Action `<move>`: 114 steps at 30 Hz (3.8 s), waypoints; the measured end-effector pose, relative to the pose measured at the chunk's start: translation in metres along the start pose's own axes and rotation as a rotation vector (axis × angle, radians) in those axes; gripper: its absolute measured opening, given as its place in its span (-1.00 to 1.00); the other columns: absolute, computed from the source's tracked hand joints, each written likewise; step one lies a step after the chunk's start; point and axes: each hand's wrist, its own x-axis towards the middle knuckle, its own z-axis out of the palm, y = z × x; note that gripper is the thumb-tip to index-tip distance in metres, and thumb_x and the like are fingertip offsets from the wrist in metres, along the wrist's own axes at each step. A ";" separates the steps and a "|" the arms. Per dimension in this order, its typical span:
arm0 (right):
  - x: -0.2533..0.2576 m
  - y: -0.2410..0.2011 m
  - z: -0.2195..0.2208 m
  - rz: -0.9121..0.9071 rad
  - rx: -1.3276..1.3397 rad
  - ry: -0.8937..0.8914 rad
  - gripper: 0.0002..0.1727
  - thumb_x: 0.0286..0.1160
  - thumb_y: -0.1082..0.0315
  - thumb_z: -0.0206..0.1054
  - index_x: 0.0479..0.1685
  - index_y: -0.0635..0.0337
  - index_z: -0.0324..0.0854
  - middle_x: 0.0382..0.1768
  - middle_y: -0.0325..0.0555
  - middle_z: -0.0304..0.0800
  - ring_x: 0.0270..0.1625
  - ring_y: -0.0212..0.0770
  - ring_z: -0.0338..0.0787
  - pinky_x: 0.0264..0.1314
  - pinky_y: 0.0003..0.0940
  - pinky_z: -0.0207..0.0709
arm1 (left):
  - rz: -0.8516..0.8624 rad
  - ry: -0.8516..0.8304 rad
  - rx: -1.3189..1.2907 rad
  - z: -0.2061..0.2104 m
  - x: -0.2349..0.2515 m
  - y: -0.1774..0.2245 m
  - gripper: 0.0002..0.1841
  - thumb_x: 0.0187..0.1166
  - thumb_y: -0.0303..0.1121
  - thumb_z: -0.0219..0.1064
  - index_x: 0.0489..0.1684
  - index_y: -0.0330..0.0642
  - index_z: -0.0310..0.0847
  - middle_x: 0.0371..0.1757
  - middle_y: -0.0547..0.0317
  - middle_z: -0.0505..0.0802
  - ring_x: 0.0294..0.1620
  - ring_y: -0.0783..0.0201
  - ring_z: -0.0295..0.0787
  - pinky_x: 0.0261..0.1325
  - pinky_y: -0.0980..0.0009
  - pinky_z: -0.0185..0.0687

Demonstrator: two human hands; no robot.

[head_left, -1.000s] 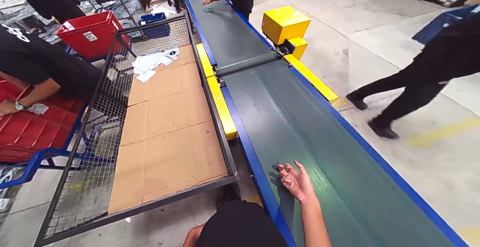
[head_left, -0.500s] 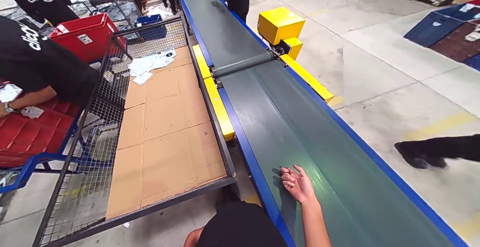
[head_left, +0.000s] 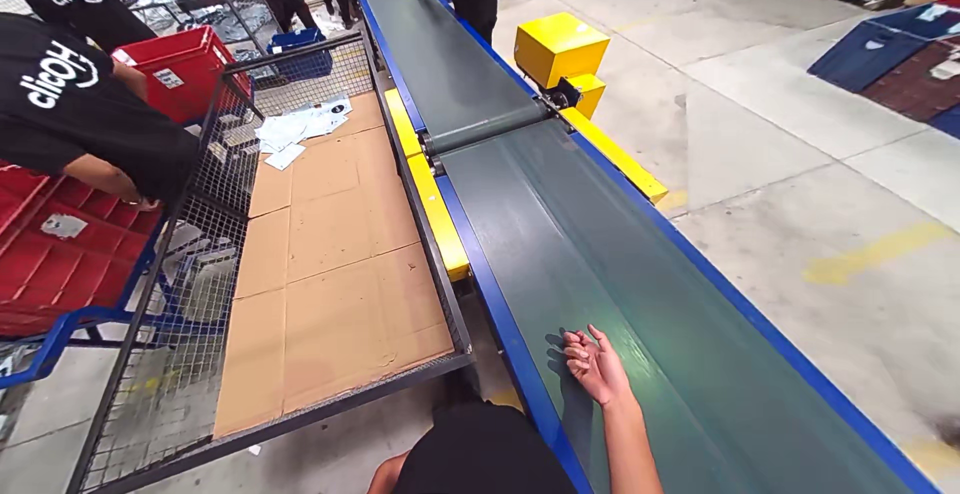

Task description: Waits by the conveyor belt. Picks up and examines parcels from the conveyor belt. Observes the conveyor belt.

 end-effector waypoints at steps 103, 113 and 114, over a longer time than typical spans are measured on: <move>-0.020 -0.012 -0.006 -0.048 0.008 0.302 -0.60 0.76 -0.11 -0.12 -0.20 -0.04 0.43 -0.35 -0.27 0.79 -0.58 -0.48 0.67 -0.68 -0.65 0.41 | 0.004 -0.079 -0.087 -0.006 0.008 -0.020 -0.67 0.85 -0.48 -0.15 0.19 -0.44 0.55 -0.08 0.07 0.78 -0.11 0.47 0.66 0.13 0.41 0.61; -0.014 -0.007 -0.007 -0.075 -0.068 0.315 -0.58 0.78 -0.10 -0.15 -0.18 -0.04 0.47 -0.41 -0.28 0.76 -0.69 -0.52 0.52 -0.76 -0.67 0.26 | 0.025 -0.120 -0.055 -0.006 -0.001 -0.012 -0.68 0.82 -0.49 -0.15 0.17 -0.41 0.55 -0.10 0.11 0.78 -0.12 0.49 0.67 0.12 0.41 0.61; -0.014 -0.008 -0.008 -0.071 -0.065 0.310 -0.52 0.78 -0.13 -0.18 -0.20 -0.04 0.51 -0.45 -0.31 0.74 -0.72 -0.54 0.48 -0.78 -0.69 0.22 | 0.031 -0.112 -0.055 -0.006 -0.001 -0.013 -0.68 0.83 -0.50 -0.13 0.18 -0.43 0.56 -0.07 0.07 0.80 -0.09 0.45 0.68 0.15 0.38 0.62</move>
